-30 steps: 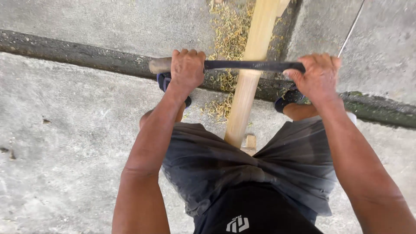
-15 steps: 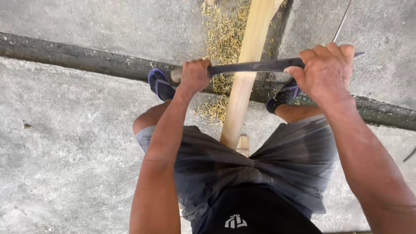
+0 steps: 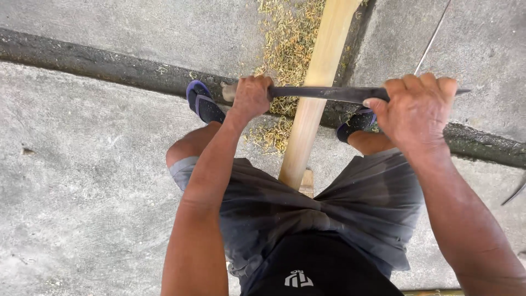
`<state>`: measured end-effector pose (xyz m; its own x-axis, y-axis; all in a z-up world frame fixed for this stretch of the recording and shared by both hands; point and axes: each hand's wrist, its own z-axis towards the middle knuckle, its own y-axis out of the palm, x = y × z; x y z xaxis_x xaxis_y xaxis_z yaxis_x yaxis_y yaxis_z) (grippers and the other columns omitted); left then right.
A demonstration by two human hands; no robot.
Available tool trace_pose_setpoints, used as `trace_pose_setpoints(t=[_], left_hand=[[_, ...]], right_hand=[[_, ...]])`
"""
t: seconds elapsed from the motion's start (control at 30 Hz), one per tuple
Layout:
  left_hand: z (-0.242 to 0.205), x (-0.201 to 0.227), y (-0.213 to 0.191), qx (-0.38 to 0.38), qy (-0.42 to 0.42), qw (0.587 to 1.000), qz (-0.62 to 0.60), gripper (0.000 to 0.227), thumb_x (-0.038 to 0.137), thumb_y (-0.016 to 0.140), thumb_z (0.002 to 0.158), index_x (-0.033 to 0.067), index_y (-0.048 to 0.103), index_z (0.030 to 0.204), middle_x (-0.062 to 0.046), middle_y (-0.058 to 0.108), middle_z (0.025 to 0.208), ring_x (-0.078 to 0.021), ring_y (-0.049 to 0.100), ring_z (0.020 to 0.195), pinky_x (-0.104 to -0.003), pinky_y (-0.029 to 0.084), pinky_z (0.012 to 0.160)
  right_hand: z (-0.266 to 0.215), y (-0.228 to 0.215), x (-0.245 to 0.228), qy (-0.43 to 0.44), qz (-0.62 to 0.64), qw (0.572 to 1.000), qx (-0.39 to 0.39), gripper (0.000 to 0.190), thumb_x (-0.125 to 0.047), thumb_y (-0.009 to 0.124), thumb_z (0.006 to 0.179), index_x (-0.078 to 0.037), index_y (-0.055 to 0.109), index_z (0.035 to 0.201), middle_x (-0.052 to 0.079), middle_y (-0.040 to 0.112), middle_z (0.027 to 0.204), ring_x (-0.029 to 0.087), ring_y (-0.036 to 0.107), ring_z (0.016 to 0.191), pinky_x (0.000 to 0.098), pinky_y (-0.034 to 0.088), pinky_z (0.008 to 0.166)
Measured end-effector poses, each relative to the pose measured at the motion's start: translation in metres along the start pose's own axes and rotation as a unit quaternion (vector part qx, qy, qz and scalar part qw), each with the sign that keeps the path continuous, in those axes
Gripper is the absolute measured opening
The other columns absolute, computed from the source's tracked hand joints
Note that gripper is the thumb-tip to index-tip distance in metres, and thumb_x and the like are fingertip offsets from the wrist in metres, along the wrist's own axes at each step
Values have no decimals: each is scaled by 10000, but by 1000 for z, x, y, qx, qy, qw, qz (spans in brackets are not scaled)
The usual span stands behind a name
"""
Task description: Shave the outer layer of a bamboo pole using a machete.
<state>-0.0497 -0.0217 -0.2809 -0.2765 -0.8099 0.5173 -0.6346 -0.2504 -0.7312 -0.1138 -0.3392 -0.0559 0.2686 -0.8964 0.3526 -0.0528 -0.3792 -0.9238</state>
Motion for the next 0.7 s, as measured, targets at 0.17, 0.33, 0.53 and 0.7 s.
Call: trace_pose_setpoints(t=[0.17,0.33,0.53,0.7], left_hand=[[13,-3,-11,88,-18,996,-19,82,145,632,994,121,701,1032,-58,638,842,-198,561,746,-418,485,777],[13,-8,4,35,-7,998,-46,243,-6,621,859,157,710,1017,-19,666,810,-191,590,771,-381,444,900],[13,2,10,162,15,979,-124,148,36,668,890,123,722,996,-48,681,830,-202,571,752,-469,503,874],[19,11,-18,26,-116,962,-247,253,48,597,902,188,674,1098,-23,660,961,-200,673,794,-422,591,805]], right_hand=[[11,1,0,-9,-23,999,42,422,-588,759,991,-168,772,955,-34,626,755,127,495,775,347,307,940],[17,-15,-7,3,13,1000,24,411,-563,760,1001,-153,782,977,-20,617,749,147,495,784,363,311,956],[32,-33,-9,-28,-49,996,63,363,-540,798,965,-177,777,958,-53,634,801,126,511,868,345,299,951],[60,-25,0,-38,-30,999,-2,399,-568,773,1011,-177,778,932,-37,632,758,137,498,823,372,312,959]])
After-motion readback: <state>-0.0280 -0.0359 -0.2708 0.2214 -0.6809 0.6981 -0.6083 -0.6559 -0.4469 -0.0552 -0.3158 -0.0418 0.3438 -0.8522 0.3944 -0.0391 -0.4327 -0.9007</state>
